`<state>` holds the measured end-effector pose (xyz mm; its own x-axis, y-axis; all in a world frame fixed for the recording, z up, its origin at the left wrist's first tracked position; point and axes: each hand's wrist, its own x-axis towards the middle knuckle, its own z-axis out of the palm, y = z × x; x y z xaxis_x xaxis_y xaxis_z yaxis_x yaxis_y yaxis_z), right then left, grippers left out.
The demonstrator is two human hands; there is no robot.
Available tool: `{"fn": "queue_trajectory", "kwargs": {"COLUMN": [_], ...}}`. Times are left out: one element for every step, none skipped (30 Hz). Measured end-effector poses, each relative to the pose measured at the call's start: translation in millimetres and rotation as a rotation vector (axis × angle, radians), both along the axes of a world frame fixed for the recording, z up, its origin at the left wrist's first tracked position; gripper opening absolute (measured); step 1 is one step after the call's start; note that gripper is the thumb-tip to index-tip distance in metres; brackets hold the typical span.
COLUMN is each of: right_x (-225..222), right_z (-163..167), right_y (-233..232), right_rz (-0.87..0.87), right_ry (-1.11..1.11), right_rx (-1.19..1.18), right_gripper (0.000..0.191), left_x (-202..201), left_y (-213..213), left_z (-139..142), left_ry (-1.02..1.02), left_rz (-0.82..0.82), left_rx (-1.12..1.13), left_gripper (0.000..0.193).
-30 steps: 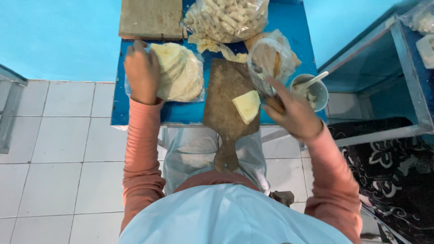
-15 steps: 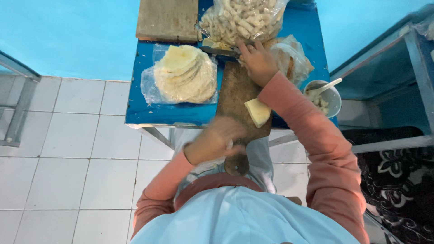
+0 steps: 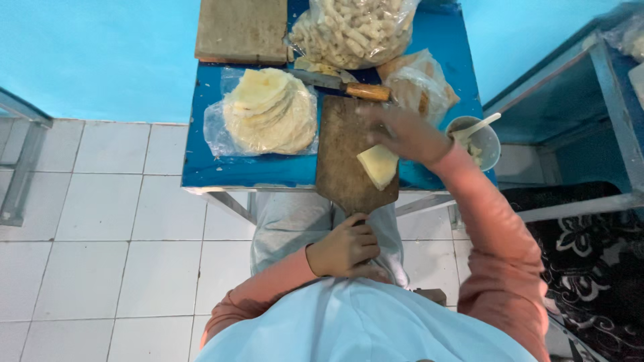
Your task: The person cuts a block of pale yellow food into triangular slices with a knife on a wooden cutting board and stacks the slices. They then spread a brown filling from a small bowl onto the slices using a spoon, working on slices one at a time at the table.
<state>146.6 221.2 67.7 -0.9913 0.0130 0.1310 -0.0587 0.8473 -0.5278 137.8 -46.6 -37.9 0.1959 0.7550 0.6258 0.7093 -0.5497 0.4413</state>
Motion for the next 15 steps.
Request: {"fn": "queue_trajectory", "kwargs": {"right_x": [13.5, 25.0, 33.8, 40.2, 44.0, 45.8, 46.8, 46.8, 47.1, 47.6, 48.5, 49.7, 51.6, 53.1, 54.2], "right_z": [1.1, 0.6, -1.3, -3.3, -5.1, -6.3, -7.1, -7.5, -7.3, -6.7, -6.0, -5.7, -5.7, -6.5, -8.8], "right_y": [-2.1, -5.4, -9.8, -13.5, -16.1, -17.6, -18.2, -18.3, -17.7, -16.9, -16.4, -16.6, -17.8, -20.0, -24.2], "right_rz": [0.086, 0.172, 0.206, 0.241, 0.276, 0.240, 0.204, 0.170, 0.136, 0.104, 0.075, 0.049, 0.020, -0.009, -0.043], "right_ry": [0.009, 0.017, 0.055, 0.094, 0.132, 0.102, 0.072, 0.043, 0.016, -0.010, -0.037, -0.018, 0.002, 0.020, 0.074], "right_rx": [0.013, 0.025, 0.044, 0.063, 0.081, 0.069, 0.058, 0.045, -0.035, -0.114, -0.193, -0.272, -0.350, -0.429, -0.629], "right_gripper": [0.065, 0.074, 0.074, 0.075, 0.076, 0.077, 0.077, 0.078, 0.079, 0.080, 0.081, 0.082, 0.082, 0.083, 0.084], "left_x": [1.6, 4.1, 6.2, 6.6, 7.0, 7.8, 8.3, 7.7, 6.2, 3.1, -0.2, -3.8, -10.6, -19.8, -30.8], "left_y": [0.6, 0.6, 1.2, 2.2, 2.0, 1.5, 1.2, 0.3, -0.5, -0.7, -0.3, -0.3, 2.2, 7.2, 14.1], "left_z": [-0.6, -1.0, -0.9, -0.5, 0.2, 1.0, 2.1, 3.3, 4.6, 5.8, 6.9, 7.6, 8.1, 7.9, 7.2], "left_ry": [-0.004, -0.008, -0.013, -0.012, -0.013, -0.016, -0.040, -0.063, -0.085, -0.160, -0.235, -0.311, -0.427, -0.545, -0.712], "left_rz": [-0.006, -0.014, -0.020, -0.017, -0.014, -0.010, -0.018, -0.025, -0.029, 0.027, 0.085, 0.144, 0.285, 0.427, 0.462], "left_rx": [-0.004, -0.008, -0.011, -0.015, -0.021, -0.028, -0.030, -0.032, -0.035, -0.004, 0.027, 0.058, 0.091, 0.123, 0.096], "left_gripper": [0.043, 0.042, 0.041, 0.039, 0.038, 0.037, 0.035, 0.033, 0.033, 0.029, 0.028, 0.028, 0.024, 0.024, 0.029]}}
